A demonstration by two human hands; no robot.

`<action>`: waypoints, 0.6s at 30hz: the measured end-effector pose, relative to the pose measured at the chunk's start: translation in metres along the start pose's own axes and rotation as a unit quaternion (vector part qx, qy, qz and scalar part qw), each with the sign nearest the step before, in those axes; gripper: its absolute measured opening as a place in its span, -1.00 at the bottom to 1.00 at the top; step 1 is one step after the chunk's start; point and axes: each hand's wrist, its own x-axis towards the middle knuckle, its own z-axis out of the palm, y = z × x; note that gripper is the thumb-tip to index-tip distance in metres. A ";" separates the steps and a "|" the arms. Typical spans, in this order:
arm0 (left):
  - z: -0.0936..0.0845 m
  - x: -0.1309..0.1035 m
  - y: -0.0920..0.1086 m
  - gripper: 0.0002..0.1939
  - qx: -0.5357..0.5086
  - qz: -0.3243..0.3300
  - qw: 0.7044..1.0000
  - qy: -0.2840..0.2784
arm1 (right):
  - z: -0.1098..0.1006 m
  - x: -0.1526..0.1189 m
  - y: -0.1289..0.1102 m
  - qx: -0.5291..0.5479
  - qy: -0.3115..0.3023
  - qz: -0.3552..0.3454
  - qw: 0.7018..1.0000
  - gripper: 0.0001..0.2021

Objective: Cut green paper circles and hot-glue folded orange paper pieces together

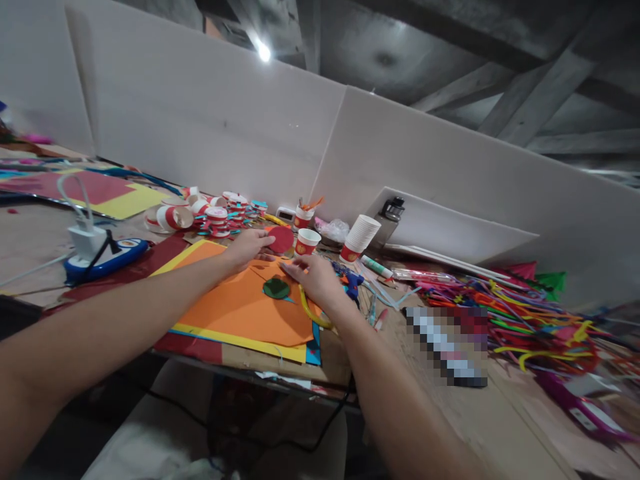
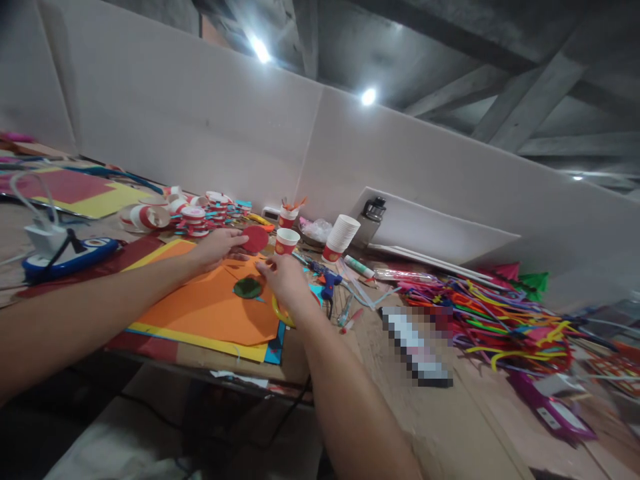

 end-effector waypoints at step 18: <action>0.004 0.005 -0.004 -0.90 -0.059 -0.014 0.998 0.015 | -0.060 -0.008 0.097 -0.193 -0.026 0.344 0.918 -0.66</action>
